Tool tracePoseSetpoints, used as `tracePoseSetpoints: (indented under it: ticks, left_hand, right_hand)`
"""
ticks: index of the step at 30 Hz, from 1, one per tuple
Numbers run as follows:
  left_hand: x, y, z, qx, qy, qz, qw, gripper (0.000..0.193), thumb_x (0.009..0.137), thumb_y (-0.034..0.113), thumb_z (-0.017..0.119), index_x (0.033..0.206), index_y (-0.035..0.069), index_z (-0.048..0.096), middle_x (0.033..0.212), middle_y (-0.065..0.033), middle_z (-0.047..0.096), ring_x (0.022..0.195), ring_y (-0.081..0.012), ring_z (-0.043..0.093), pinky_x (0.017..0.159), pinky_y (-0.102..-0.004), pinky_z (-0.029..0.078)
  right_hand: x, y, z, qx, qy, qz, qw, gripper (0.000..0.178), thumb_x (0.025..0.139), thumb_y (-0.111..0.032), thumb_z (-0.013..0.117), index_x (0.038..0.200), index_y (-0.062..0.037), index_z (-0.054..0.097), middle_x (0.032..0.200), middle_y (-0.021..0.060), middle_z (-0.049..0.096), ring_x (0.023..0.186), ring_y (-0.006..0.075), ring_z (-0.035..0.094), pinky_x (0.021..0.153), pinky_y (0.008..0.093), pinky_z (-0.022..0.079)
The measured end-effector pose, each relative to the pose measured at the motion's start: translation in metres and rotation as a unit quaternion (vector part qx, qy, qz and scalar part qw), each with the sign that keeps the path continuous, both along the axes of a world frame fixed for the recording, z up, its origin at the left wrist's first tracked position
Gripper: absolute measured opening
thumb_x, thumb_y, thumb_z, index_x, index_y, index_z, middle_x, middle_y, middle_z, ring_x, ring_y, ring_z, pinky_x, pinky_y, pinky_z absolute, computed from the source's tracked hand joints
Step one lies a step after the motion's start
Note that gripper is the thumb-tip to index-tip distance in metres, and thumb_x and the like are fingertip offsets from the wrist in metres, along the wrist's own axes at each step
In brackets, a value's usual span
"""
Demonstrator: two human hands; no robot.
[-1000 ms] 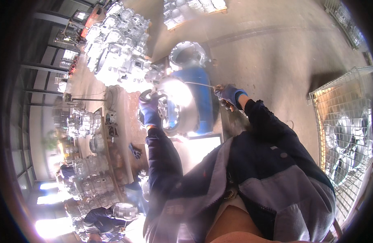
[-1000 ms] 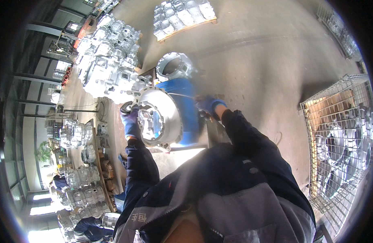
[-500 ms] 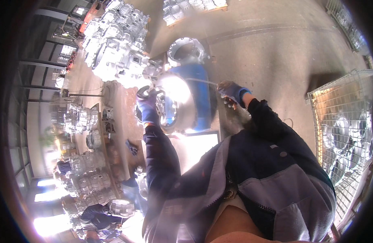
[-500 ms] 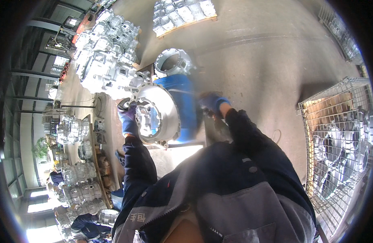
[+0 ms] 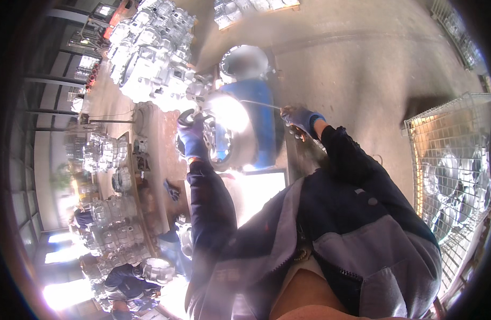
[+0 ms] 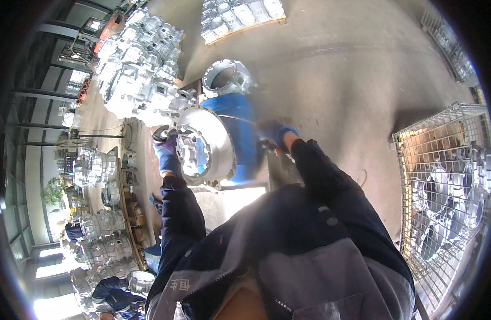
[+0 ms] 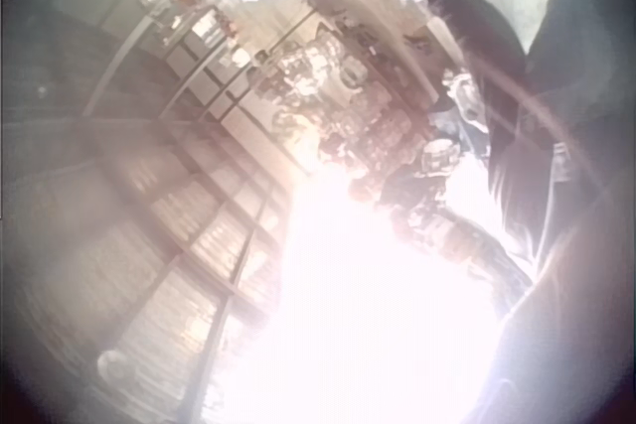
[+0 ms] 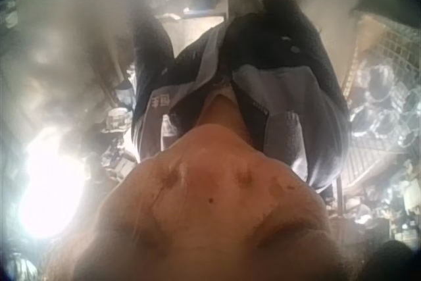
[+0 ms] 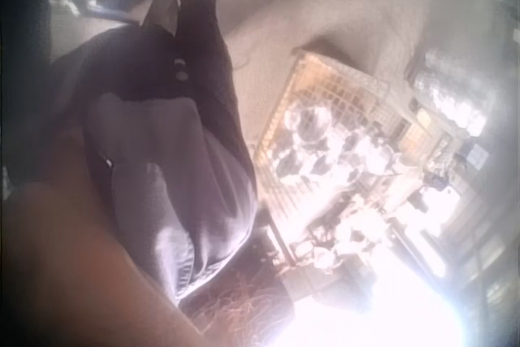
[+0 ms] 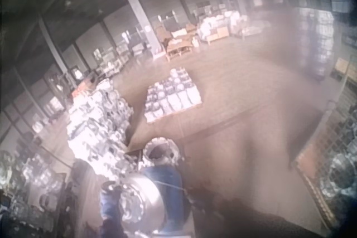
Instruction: The person repeatedly scrubs the inner and outer surfaces of large metallic cylindrical parts using a wire brush. They rotate the parts to access different areas and occasionally place them down before resuming scrubbing. The work occurs in a warehouse-like area with stacks of similar parts nearby.
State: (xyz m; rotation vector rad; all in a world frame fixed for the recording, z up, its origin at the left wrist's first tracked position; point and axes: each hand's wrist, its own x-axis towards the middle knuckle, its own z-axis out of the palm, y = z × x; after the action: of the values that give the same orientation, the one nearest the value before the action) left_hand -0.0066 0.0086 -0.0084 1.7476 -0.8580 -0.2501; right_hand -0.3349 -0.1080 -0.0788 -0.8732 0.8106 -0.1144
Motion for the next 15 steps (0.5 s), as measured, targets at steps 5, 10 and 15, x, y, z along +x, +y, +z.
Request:
tracePoseSetpoints:
  ticks: [5,10,15]
  left_hand:
    - [0.013,-0.001,-0.008,-0.001,-0.048,-0.020,0.999,0.033,0.074,0.009,0.067,0.105,0.000,0.057,0.087,-0.0112,0.061,0.071,-0.0150,0.059,0.064,-0.0265,0.049]
    - [0.013,-0.005,-0.009,-0.020,0.021,-0.003,1.000,0.031,0.073,-0.002,0.071,0.101,0.006,0.059,0.083,-0.0058,0.063,0.064,-0.0116,0.057,0.055,-0.0244,0.048]
    - [0.009,-0.002,-0.007,0.014,0.018,0.003,1.000,0.033,0.075,0.003,0.070,0.106,0.001,0.058,0.094,-0.0092,0.062,0.081,-0.0156,0.060,0.070,-0.0290,0.051]
  right_hand:
    - [0.010,-0.006,-0.029,-0.044,-0.017,0.011,0.999,0.022,0.093,-0.029,0.045,0.087,-0.0096,0.051,0.062,0.0025,0.049,0.046,0.0134,0.049,0.040,0.0292,0.040]
    - [-0.002,-0.003,-0.046,-0.080,0.074,0.063,0.992,0.026,0.092,-0.032,0.045,0.087,-0.0082,0.053,0.056,0.0047,0.052,0.041,0.0152,0.050,0.035,0.0321,0.040]
    - [-0.031,0.021,-0.048,-0.163,0.147,0.147,0.964,0.025,0.091,-0.033,0.046,0.095,-0.0106,0.055,0.061,0.0068,0.058,0.041,0.0187,0.054,0.036,0.0331,0.045]
